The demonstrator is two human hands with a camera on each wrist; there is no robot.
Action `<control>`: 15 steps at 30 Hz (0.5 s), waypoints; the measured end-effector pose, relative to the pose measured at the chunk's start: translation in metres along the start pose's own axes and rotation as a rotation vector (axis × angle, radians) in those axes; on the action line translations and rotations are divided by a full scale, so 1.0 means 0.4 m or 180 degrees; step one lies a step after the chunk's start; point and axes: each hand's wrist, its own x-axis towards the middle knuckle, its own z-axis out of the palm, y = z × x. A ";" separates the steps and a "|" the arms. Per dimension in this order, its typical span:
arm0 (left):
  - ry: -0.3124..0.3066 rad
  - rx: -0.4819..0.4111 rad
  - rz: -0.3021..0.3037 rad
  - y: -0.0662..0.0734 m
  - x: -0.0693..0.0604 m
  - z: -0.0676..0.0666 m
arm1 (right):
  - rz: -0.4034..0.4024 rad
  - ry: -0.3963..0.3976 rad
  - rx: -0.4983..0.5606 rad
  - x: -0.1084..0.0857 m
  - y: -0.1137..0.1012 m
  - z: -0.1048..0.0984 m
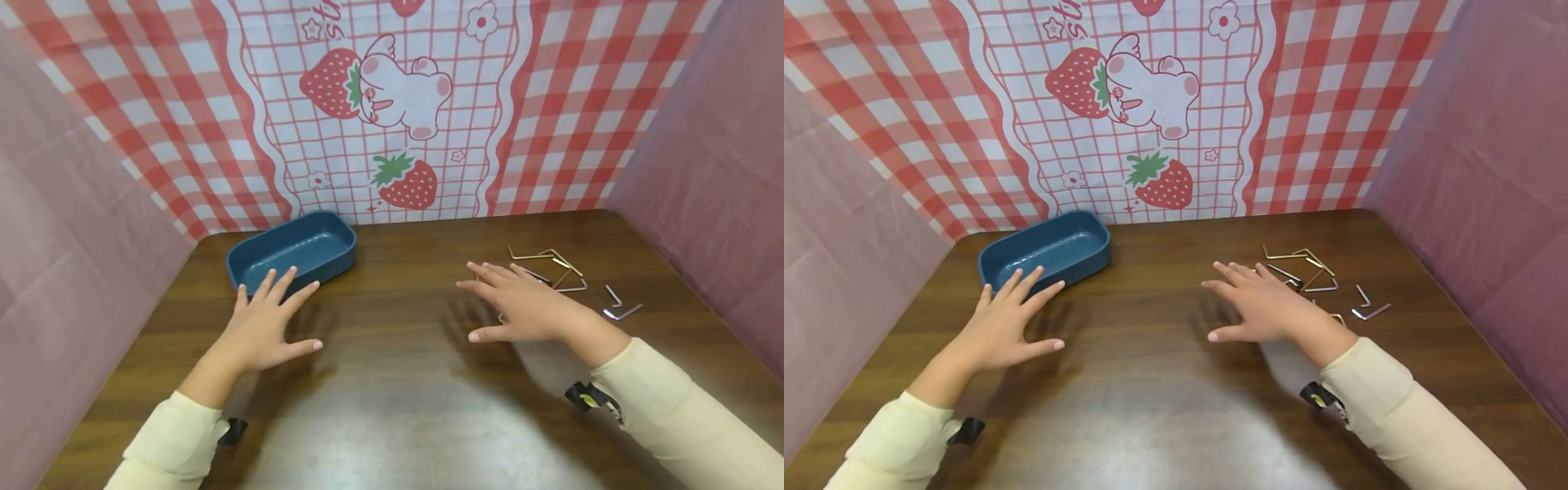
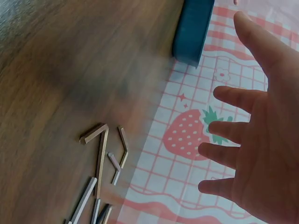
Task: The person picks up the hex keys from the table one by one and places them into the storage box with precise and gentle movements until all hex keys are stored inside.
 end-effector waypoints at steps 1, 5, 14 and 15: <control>-0.0013 -0.0013 -0.0018 -0.001 -0.001 0.001 | -0.0053 0.0018 0.0002 0.004 0.000 0.001; -0.0027 -0.0071 -0.0051 -0.004 -0.003 0.000 | -0.0289 0.0139 0.0030 0.020 0.001 0.007; 0.0045 -0.0152 0.0000 -0.017 -0.001 -0.004 | -0.0598 0.0378 0.0151 0.057 -0.006 0.016; 0.0052 -0.0173 -0.0004 -0.020 -0.002 -0.004 | -0.0591 0.0379 0.0186 0.062 -0.008 0.016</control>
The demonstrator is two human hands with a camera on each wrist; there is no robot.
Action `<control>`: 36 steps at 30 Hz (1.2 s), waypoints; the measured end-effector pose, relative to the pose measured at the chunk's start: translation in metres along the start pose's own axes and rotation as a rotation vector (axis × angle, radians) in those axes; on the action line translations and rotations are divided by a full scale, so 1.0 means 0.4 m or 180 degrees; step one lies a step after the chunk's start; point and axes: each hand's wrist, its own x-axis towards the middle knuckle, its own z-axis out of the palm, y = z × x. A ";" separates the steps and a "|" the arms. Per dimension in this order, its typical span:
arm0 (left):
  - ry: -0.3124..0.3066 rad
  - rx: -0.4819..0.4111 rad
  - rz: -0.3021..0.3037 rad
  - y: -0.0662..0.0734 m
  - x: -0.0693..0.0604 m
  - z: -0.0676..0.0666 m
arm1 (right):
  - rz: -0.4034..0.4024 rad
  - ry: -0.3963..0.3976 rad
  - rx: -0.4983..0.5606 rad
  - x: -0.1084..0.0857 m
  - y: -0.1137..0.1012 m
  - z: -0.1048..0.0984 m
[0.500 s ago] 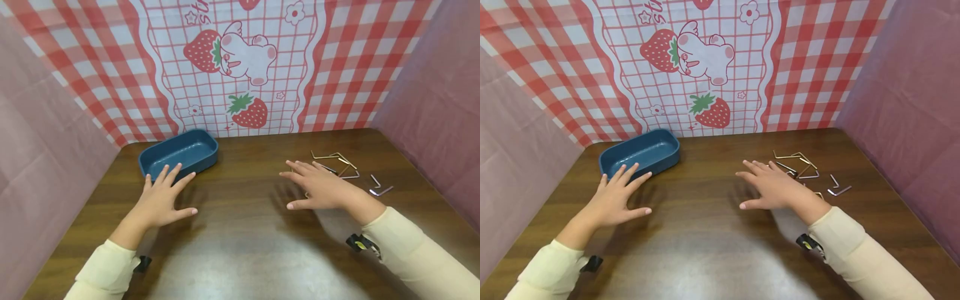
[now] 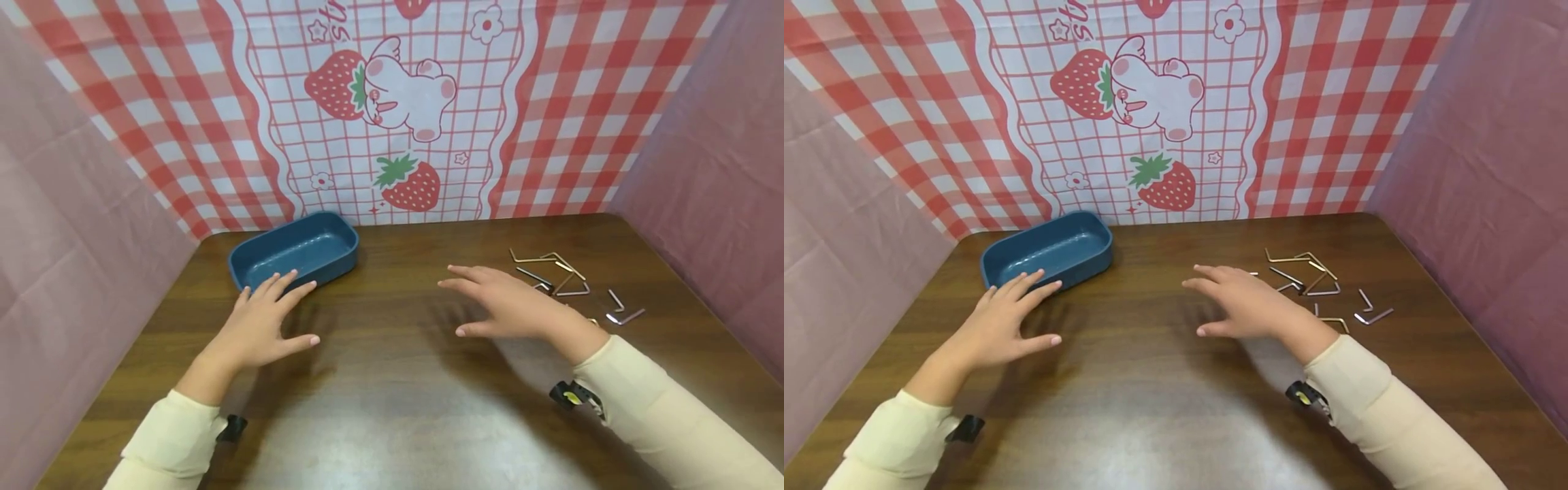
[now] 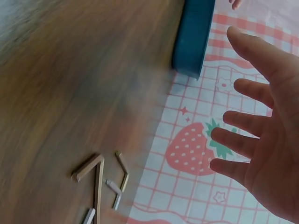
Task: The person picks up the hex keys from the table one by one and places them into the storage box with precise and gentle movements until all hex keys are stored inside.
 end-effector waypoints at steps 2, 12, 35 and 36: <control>0.0029 -0.0042 0.0007 -0.004 -0.002 -0.001 | 0.0026 -0.0005 0.0082 0.011 -0.002 0.001; 0.0126 -0.0182 -0.0044 -0.027 -0.003 -0.010 | 0.0058 0.0062 0.0345 0.072 -0.007 0.013; 0.0442 -0.0889 -0.0384 -0.098 -0.013 -0.028 | 0.0329 0.0142 0.0981 0.254 -0.012 0.070; 0.0453 -0.0912 -0.0420 -0.100 -0.012 -0.030 | 0.0356 0.0153 0.1017 0.259 -0.012 0.074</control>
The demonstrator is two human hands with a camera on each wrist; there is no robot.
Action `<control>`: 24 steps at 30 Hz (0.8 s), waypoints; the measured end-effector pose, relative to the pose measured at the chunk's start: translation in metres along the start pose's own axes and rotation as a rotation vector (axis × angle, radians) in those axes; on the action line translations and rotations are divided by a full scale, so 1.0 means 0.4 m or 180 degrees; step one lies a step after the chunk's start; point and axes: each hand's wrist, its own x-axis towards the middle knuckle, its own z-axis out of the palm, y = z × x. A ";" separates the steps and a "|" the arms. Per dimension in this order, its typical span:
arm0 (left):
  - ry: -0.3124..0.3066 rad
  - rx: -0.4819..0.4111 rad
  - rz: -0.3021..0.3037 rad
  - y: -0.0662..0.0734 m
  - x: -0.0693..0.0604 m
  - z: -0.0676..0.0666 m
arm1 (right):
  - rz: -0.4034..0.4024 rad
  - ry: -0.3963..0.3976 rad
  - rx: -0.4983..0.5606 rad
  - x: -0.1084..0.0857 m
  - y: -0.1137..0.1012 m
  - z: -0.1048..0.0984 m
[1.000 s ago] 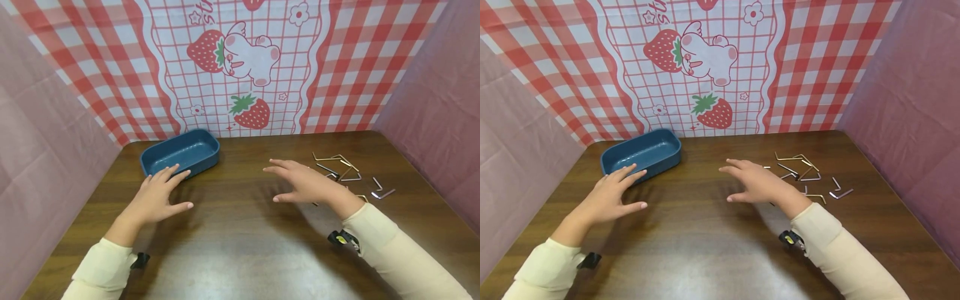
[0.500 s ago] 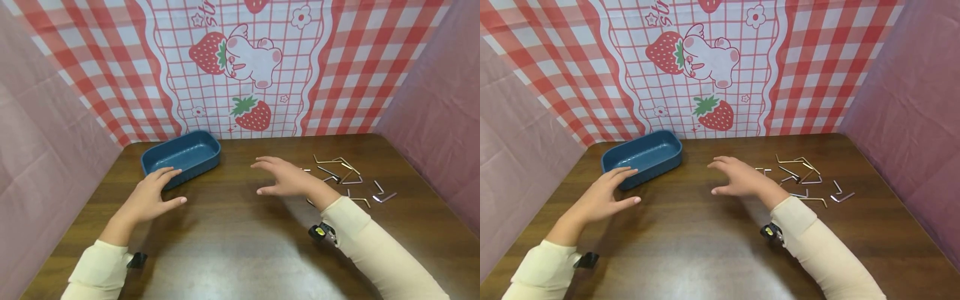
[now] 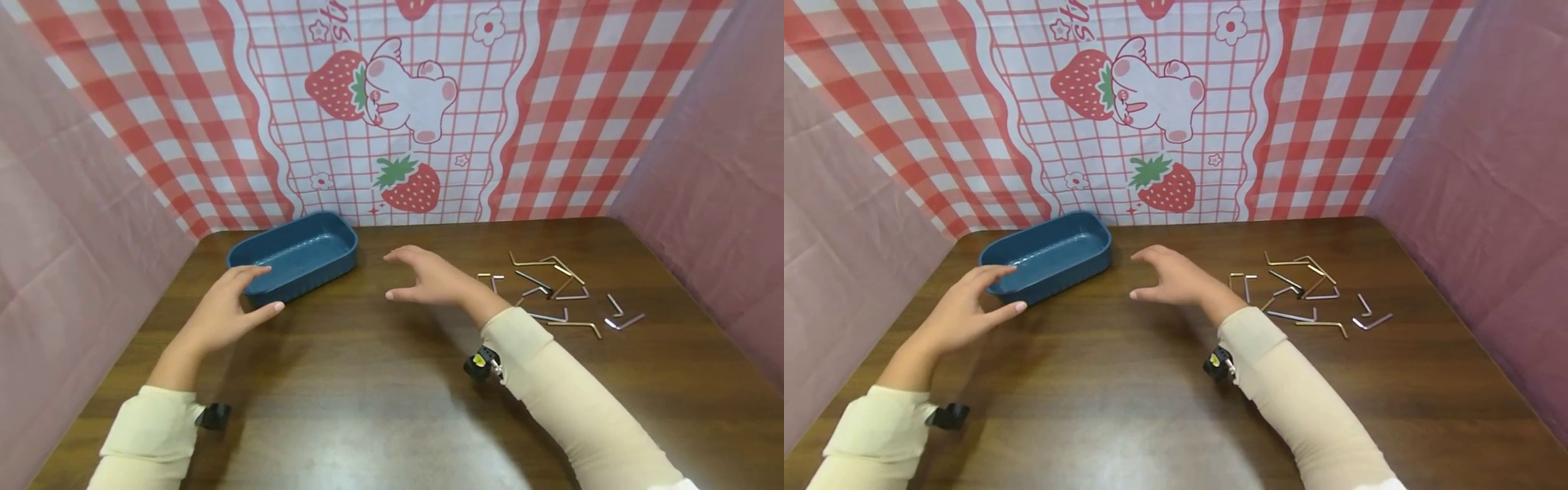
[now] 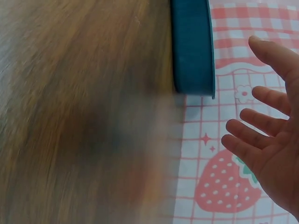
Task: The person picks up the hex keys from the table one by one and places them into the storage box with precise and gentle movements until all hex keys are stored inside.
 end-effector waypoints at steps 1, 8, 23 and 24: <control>0.0013 -0.0025 -0.0039 -0.002 0.001 -0.002 | 0.0025 0.0019 0.0035 0.007 0.001 0.004; 0.0189 -0.0190 -0.0216 -0.015 0.008 -0.011 | 0.0347 0.0193 0.0413 0.053 0.010 0.035; 0.0487 -0.0598 -0.0674 -0.077 0.023 -0.013 | 0.0889 0.0416 0.1054 0.148 -0.003 0.073; 0.0482 -0.0641 -0.0748 -0.082 0.024 -0.014 | 0.0908 0.0419 0.1063 0.154 -0.002 0.077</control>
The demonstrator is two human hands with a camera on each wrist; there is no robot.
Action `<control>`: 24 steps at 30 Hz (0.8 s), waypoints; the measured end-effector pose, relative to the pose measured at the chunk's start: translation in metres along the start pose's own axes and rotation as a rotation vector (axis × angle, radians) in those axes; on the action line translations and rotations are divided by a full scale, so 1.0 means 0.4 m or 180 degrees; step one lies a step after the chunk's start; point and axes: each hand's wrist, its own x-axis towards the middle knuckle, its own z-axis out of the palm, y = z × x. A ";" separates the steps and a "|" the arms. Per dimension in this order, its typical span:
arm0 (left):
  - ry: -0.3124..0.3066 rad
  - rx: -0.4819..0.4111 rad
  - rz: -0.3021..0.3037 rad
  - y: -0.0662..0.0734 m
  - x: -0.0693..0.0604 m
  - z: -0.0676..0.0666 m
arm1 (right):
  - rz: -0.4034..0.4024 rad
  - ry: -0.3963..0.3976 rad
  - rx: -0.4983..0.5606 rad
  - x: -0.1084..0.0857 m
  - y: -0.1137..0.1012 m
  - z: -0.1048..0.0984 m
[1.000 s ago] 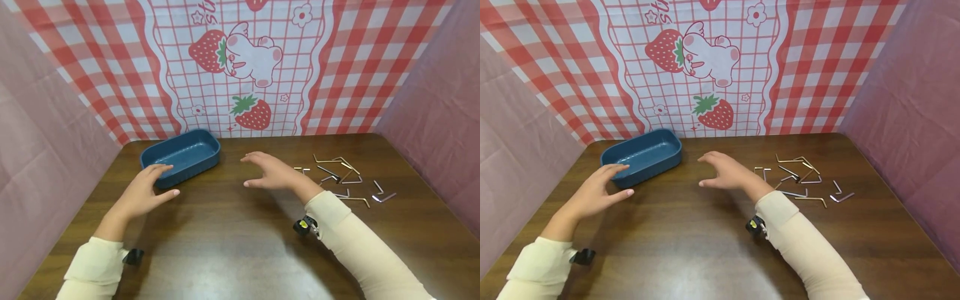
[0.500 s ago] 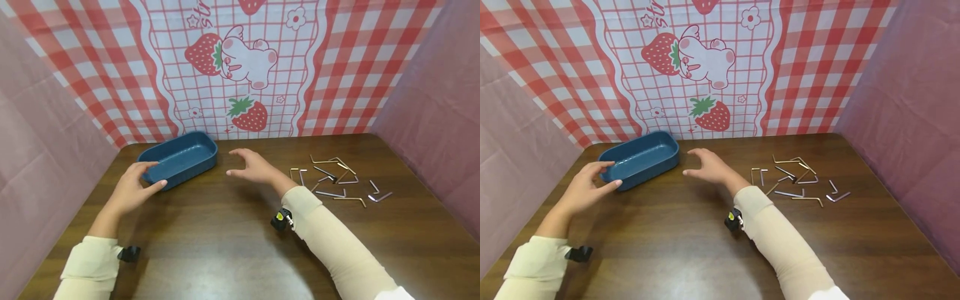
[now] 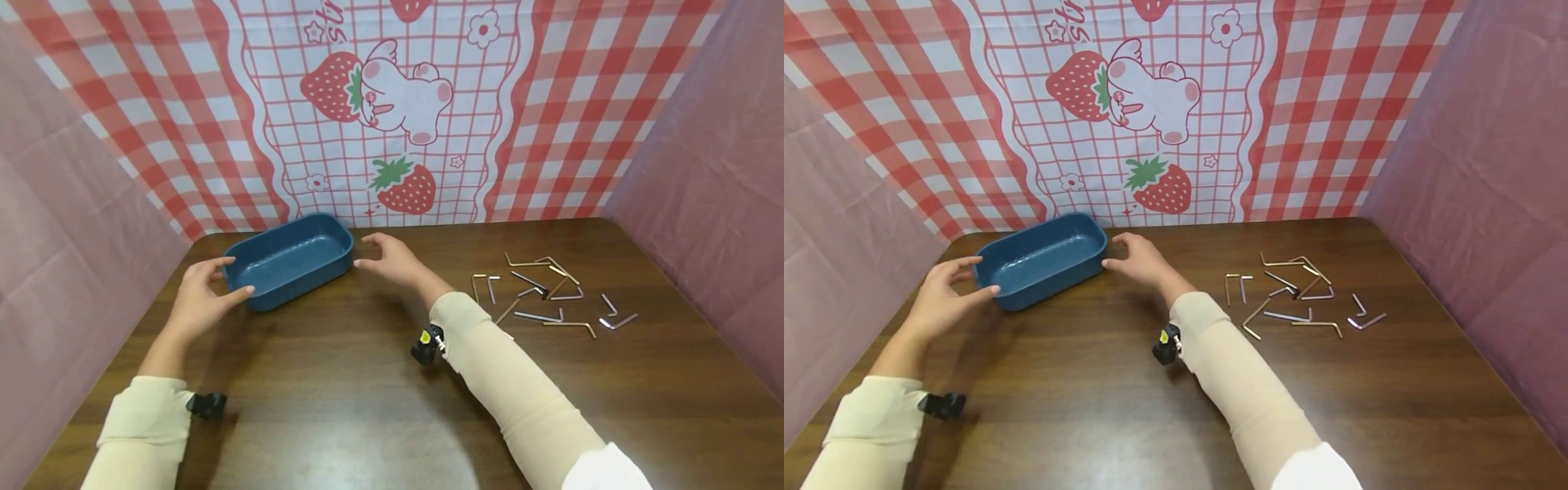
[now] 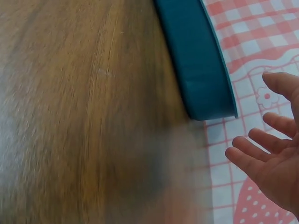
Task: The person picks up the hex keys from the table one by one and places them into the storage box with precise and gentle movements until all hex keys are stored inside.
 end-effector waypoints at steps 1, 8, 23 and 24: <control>0.0003 -0.0041 -0.0082 -0.005 0.002 -0.002 | 0.0019 0.0004 0.0005 0.006 0.001 0.005; -0.0242 -0.0751 -0.0635 -0.039 0.018 -0.016 | 0.0194 0.0107 -0.0054 0.046 0.016 0.026; -0.0801 -0.2612 -0.1437 -0.070 0.063 0.018 | 0.0934 0.0122 0.1671 0.098 0.007 0.059; -0.0798 -0.2631 -0.1461 -0.068 0.065 0.022 | 0.0963 0.0134 0.1758 0.101 0.006 0.061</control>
